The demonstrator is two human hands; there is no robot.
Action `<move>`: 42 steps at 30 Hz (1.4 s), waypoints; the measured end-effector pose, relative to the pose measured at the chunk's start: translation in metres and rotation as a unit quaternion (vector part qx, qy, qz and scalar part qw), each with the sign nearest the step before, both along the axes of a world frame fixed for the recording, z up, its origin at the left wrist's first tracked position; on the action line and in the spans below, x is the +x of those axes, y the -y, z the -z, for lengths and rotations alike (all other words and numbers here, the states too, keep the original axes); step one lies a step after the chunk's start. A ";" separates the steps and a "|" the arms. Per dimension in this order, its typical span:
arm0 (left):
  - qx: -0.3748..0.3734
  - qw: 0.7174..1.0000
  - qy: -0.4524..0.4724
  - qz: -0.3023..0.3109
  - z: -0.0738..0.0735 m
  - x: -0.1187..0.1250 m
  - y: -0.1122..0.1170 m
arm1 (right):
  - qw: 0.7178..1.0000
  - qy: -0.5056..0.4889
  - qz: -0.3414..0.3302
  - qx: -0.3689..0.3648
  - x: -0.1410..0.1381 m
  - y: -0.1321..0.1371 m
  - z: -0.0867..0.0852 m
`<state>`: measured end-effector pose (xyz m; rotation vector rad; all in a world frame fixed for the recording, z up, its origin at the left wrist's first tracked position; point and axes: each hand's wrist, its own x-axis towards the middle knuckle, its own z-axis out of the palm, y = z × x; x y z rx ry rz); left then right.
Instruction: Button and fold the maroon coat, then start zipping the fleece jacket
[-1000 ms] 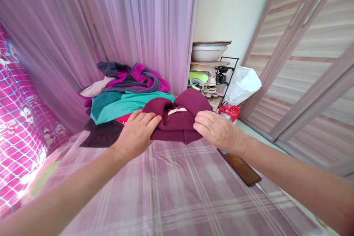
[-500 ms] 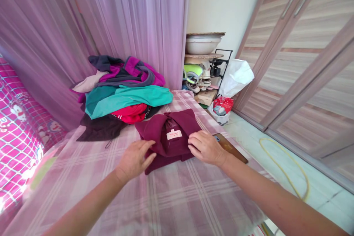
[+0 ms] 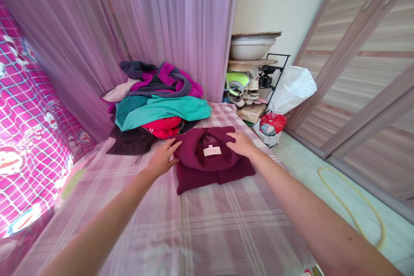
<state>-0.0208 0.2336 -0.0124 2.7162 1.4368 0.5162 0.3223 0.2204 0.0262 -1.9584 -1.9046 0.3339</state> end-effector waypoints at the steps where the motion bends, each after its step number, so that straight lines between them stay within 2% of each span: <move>1: 0.032 0.999 -0.007 -0.004 -0.001 0.003 -0.004 | 1.000 -0.007 0.006 -0.007 0.003 -0.004 -0.011; 4: 0.106 0.994 -0.012 0.012 -0.008 0.012 -0.017 | 1.000 -0.011 0.023 -0.007 0.012 -0.009 -0.039; 6: 0.140 0.990 0.000 0.026 -0.013 0.013 -0.023 | 0.999 0.008 0.030 0.020 0.018 -0.005 -0.039; 7: 0.152 0.988 0.013 0.027 -0.013 0.012 -0.024 | 0.999 0.018 0.026 0.035 0.021 0.000 -0.032; 9: 0.157 0.986 0.047 0.025 -0.009 0.007 -0.025 | 0.998 0.026 0.011 0.053 0.024 0.012 -0.003; 13: 0.075 0.994 0.064 0.048 0.015 -0.007 -0.023 | 0.997 0.016 -0.001 0.077 0.022 0.035 0.064; 14: 0.059 0.995 0.070 0.045 0.021 -0.010 -0.023 | 0.997 0.009 -0.002 0.081 0.021 0.037 0.073; 16: 0.050 0.993 0.111 -0.003 0.031 -0.013 -0.022 | 0.997 -0.010 -0.002 0.074 0.021 0.036 0.079; 18: 0.032 0.979 0.176 -0.093 0.036 -0.012 -0.022 | 0.998 -0.049 -0.001 0.043 0.024 0.029 0.069; 21: -0.102 0.940 0.258 -0.198 0.039 -0.004 -0.023 | 0.985 -0.164 0.029 -0.036 0.028 0.013 0.040; 23: -0.180 0.918 0.286 -0.206 0.040 0.004 -0.024 | 0.966 -0.229 0.063 -0.099 0.029 0.003 0.021; 26: -0.198 0.912 0.305 -0.188 0.043 0.015 -0.027 | 0.954 -0.252 0.085 -0.139 0.029 -0.010 0.001; 29: -0.198 0.911 0.314 -0.182 0.044 0.025 -0.028 | 0.954 -0.249 0.103 -0.131 0.027 -0.020 -0.008; 32: -0.194 0.911 0.301 -0.202 0.039 0.034 -0.027 | 0.949 -0.257 0.136 -0.119 0.027 -0.030 -0.015; 35: -0.183 0.912 0.273 -0.243 0.028 0.033 -0.028 | 0.948 -0.272 0.141 -0.089 0.034 -0.043 -0.030; 38: -0.175 0.910 0.239 -0.290 0.014 0.023 -0.032 | 0.947 -0.292 0.124 -0.045 0.046 -0.053 -0.047; 40: -0.185 0.906 0.215 -0.315 0.010 0.017 -0.038 | 0.957 -0.271 0.101 -0.034 0.048 -0.050 -0.045; 42: -0.208 0.899 0.193 -0.334 0.012 0.014 -0.044 | 0.979 -0.192 0.064 -0.023 0.040 -0.037 -0.027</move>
